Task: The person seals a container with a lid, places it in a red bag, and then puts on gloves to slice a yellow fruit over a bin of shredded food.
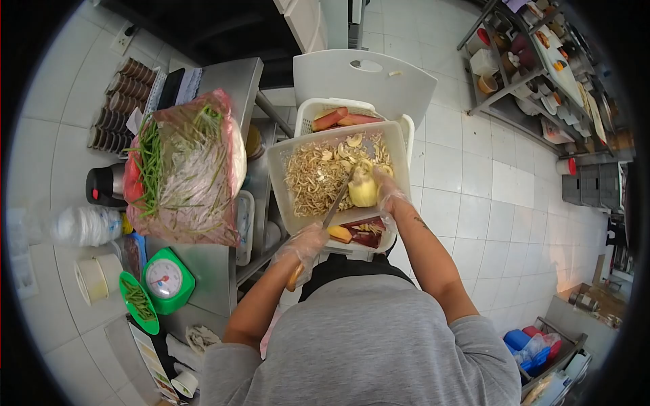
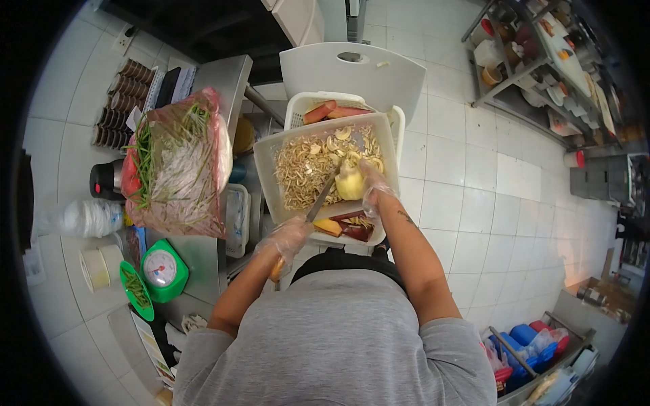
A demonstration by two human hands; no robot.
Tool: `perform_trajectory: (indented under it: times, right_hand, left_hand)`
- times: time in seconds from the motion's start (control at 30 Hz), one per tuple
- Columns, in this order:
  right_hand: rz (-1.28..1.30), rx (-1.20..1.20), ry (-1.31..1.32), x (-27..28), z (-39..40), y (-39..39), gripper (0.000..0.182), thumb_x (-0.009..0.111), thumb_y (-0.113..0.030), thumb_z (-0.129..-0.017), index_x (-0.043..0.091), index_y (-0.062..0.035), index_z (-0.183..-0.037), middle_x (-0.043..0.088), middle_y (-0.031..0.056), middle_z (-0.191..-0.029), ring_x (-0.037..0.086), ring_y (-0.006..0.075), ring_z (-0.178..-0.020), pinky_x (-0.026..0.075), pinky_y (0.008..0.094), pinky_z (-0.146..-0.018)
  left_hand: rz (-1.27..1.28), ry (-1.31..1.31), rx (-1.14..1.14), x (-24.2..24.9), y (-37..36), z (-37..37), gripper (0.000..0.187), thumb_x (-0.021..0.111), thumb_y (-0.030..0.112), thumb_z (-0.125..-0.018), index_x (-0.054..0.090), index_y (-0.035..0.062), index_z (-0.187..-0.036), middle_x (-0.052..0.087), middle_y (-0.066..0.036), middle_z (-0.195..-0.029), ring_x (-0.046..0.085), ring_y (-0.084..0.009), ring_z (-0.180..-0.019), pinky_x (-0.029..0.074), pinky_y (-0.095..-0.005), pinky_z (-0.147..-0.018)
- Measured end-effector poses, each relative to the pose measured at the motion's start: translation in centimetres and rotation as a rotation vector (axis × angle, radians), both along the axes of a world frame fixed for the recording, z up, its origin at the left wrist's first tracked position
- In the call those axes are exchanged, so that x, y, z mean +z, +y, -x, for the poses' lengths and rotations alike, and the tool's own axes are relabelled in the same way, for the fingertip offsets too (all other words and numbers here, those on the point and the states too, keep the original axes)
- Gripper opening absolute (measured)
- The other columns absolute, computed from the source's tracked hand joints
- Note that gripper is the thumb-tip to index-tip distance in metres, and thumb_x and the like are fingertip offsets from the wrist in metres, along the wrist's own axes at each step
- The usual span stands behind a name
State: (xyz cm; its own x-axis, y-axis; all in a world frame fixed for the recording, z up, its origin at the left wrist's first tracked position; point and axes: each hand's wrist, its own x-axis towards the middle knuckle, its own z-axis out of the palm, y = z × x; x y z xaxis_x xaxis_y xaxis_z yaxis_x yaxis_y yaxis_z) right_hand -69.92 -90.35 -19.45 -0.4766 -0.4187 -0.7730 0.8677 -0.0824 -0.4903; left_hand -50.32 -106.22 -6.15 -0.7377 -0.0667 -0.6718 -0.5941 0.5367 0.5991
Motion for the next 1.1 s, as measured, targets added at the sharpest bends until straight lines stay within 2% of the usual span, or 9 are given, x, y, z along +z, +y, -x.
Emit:
perform_trajectory:
  times: [0.23, 0.37, 0.47, 0.57, 0.7, 0.8, 0.9, 1.0, 1.1]
  right_hand:
    - [0.125, -0.063, -0.034, 7.7, -1.5, 1.2, 0.049, 0.053, -0.037, -0.098, 0.045, -0.006, -0.135, 0.057, 0.0106, -0.129, 0.056, 0.024, -0.12, 0.043, 0.0398, -0.106]
    - [0.123, -0.137, -0.032, 5.2, -1.2, 3.7, 0.047, 0.052, -0.037, -0.099, 0.045, -0.0062, -0.134, 0.057, 0.0096, -0.129, 0.055, 0.0236, -0.121, 0.042, 0.0379, -0.108]
    - [0.24, -0.157, 0.07, 0.0, -0.4, 5.9, 0.05, 0.053, -0.039, -0.098, 0.046, -0.006, -0.134, 0.059, 0.0086, -0.126, 0.057, 0.022, -0.117, 0.045, 0.0373, -0.104]
    - [0.318, -0.075, 0.22, 5.4, 0.3, 4.6, 0.058, 0.05, -0.051, -0.096, 0.047, -0.0077, -0.134, 0.058, 0.0097, -0.125, 0.059, 0.0237, -0.113, 0.049, 0.0388, -0.098]
    - [0.386, -0.092, 0.003, 5.6, -0.4, 3.1, 0.066, 0.044, -0.065, -0.092, 0.049, -0.012, -0.133, 0.059, 0.0117, -0.123, 0.06, 0.0289, -0.108, 0.051, 0.0458, -0.089]
    - [0.273, -0.133, -0.052, 9.6, -1.1, 1.6, 0.065, 0.044, -0.065, -0.092, 0.052, -0.0117, -0.13, 0.063, 0.0128, -0.117, 0.065, 0.0303, -0.1, 0.056, 0.0506, -0.078]
    - [0.231, -0.037, -0.041, 8.2, 0.6, 2.7, 0.062, 0.046, -0.06, -0.093, 0.054, -0.008, -0.125, 0.066, 0.012, -0.112, 0.069, 0.0281, -0.093, 0.06, 0.0465, -0.07]
    - [0.215, -0.161, -0.05, 10.5, 0.3, 2.5, 0.056, 0.05, -0.057, -0.093, 0.057, -0.0076, -0.118, 0.069, 0.0101, -0.105, 0.071, 0.0254, -0.085, 0.06, 0.041, -0.06]
    - [0.185, -0.142, -0.079, 12.5, 0.2, 2.4, 0.048, 0.052, -0.055, -0.093, 0.06, -0.011, -0.112, 0.069, 0.0076, -0.098, 0.069, 0.0225, -0.077, 0.053, 0.037, -0.05]
  left_hand:
    - [-0.139, -0.078, 0.285, 1.5, 0.6, 0.0, 0.032, 0.051, 0.034, -0.09, 0.056, 0.0023, -0.094, 0.051, -0.003, -0.071, 0.049, -0.0138, -0.061, 0.041, -0.0319, -0.053]
    - [-0.264, -0.119, 0.334, 1.9, 0.8, 0.2, 0.031, 0.053, 0.034, -0.091, 0.056, 0.0047, -0.099, 0.05, 0.0, -0.073, 0.047, -0.0105, -0.06, 0.041, -0.028, -0.053]
    - [-0.389, -0.134, 0.403, 4.5, 1.3, 0.8, 0.03, 0.054, 0.034, -0.091, 0.056, 0.0058, -0.101, 0.05, 0.001, -0.073, 0.047, -0.0088, -0.061, 0.041, -0.0257, -0.053]
    - [-0.426, -0.175, 0.415, 4.5, 1.2, 0.8, 0.03, 0.055, 0.034, -0.091, 0.056, 0.0066, -0.104, 0.05, 0.001, -0.073, 0.047, -0.0081, -0.062, 0.041, -0.0246, -0.052]
    - [-0.496, -0.105, 0.482, 4.8, 2.2, 0.3, 0.031, 0.054, 0.034, -0.091, 0.057, 0.0071, -0.106, 0.05, 0.001, -0.072, 0.048, -0.0091, -0.063, 0.042, -0.027, -0.054]
    - [-0.259, -0.102, 0.372, 5.6, 2.6, 0.2, 0.027, 0.048, 0.03, -0.092, 0.051, 0.0049, -0.1, 0.051, -0.004, -0.068, 0.048, -0.0165, -0.055, 0.041, -0.0308, -0.051]
    - [-0.045, 0.211, 0.202, 2.4, 2.3, -2.2, 0.028, 0.046, 0.03, -0.094, 0.05, 0.0027, -0.1, 0.056, -0.018, -0.071, 0.056, -0.0349, -0.061, 0.047, -0.0429, -0.058]
    - [0.098, 0.254, 0.189, 1.7, 2.8, -2.5, 0.026, 0.043, 0.026, -0.096, 0.05, 0.0015, -0.102, 0.058, -0.028, -0.079, 0.057, -0.0481, -0.074, 0.047, -0.0529, -0.069]
    - [0.156, 0.388, 0.124, 3.2, 3.3, -1.6, 0.025, 0.039, 0.023, -0.097, 0.049, 0.0001, -0.103, 0.06, -0.029, -0.083, 0.06, -0.0485, -0.079, 0.046, -0.0549, -0.072]
